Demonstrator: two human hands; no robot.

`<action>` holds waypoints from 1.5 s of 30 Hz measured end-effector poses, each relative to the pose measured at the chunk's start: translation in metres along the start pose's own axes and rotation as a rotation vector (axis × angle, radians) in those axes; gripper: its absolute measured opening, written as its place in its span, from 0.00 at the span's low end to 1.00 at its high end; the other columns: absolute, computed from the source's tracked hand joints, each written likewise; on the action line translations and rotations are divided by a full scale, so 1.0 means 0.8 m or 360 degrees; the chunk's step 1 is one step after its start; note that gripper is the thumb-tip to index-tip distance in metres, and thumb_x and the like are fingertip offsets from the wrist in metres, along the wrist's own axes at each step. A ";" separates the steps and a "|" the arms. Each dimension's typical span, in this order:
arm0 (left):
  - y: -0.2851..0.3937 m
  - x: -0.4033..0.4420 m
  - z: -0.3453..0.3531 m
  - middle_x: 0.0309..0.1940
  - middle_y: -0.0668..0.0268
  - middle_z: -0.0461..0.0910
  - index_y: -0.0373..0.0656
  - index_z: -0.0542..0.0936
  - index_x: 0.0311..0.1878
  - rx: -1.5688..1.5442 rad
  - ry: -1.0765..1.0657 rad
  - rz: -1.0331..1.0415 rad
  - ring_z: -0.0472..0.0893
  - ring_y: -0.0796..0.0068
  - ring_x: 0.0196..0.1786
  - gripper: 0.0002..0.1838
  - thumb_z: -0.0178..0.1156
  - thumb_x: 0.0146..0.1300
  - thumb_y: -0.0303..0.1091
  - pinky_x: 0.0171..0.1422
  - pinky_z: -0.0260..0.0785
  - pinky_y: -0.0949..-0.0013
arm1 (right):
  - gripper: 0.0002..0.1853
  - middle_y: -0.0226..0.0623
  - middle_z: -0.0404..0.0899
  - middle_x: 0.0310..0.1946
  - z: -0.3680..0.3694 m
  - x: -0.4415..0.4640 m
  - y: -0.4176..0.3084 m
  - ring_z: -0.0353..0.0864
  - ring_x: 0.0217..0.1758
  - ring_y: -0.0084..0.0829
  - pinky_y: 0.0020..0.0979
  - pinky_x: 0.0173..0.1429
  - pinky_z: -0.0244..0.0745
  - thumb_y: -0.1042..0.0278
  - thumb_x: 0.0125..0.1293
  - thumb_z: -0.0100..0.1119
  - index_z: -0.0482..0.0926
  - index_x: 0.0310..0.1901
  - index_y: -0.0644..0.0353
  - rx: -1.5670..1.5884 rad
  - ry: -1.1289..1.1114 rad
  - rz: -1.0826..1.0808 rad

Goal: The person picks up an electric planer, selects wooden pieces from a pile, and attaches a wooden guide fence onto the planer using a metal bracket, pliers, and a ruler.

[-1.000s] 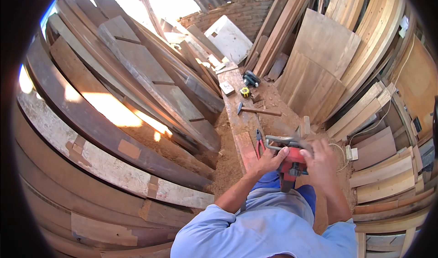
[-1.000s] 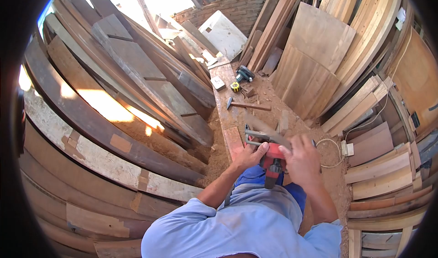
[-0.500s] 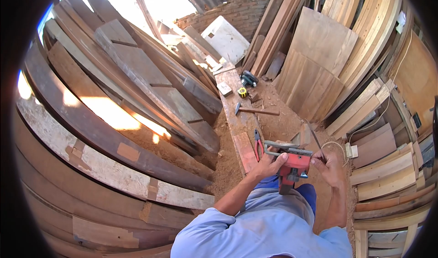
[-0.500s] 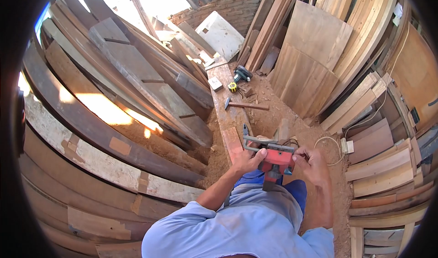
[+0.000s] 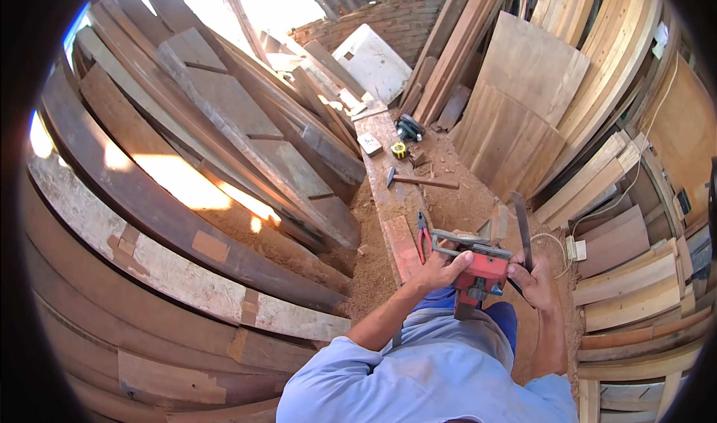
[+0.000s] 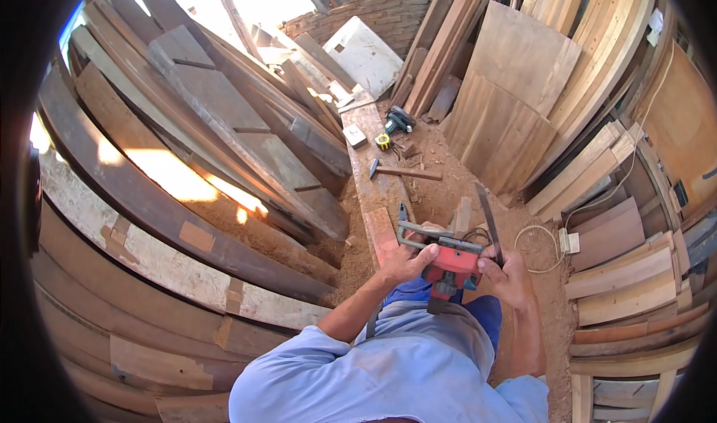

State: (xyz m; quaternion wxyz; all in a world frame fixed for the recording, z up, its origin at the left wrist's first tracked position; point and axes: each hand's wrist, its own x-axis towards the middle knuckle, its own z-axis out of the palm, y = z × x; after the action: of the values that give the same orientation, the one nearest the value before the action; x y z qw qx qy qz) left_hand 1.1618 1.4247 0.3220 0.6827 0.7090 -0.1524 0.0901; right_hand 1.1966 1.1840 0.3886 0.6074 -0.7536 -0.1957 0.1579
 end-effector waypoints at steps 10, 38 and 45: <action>-0.001 0.000 0.003 0.52 0.59 0.75 0.34 0.74 0.62 0.0039 -0.0032 0.0004 0.73 0.68 0.57 0.20 0.55 0.75 0.39 0.65 0.64 0.62 | 0.03 0.24 0.75 0.29 -0.008 -0.008 0.022 0.71 0.32 0.16 0.24 0.34 0.66 0.75 0.68 0.63 0.79 0.39 0.64 0.0068 0.0098 -0.0008; -0.009 0.001 0.005 0.49 0.54 0.79 0.33 0.76 0.55 0.0453 0.0067 -0.0101 0.77 0.63 0.52 0.18 0.60 0.73 0.39 0.59 0.70 0.61 | 0.10 0.43 0.79 0.37 0.035 0.014 -0.059 0.83 0.37 0.47 0.43 0.38 0.79 0.75 0.56 0.68 0.82 0.41 0.58 -0.1421 0.0150 -0.0782; -0.007 0.001 -0.001 0.58 0.53 0.79 0.41 0.76 0.63 0.0408 -0.0004 -0.0261 0.77 0.53 0.63 0.25 0.55 0.72 0.48 0.68 0.66 0.57 | 0.08 0.43 0.76 0.37 0.033 0.013 -0.067 0.82 0.37 0.47 0.44 0.38 0.78 0.76 0.56 0.65 0.79 0.39 0.61 -0.1260 0.0072 -0.0805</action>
State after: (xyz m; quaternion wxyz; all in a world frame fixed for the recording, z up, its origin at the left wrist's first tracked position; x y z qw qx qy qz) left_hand 1.1650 1.4252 0.3167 0.5913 0.8006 -0.0820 0.0518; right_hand 1.1878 1.2214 0.4356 0.2966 -0.8592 -0.4051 -0.0983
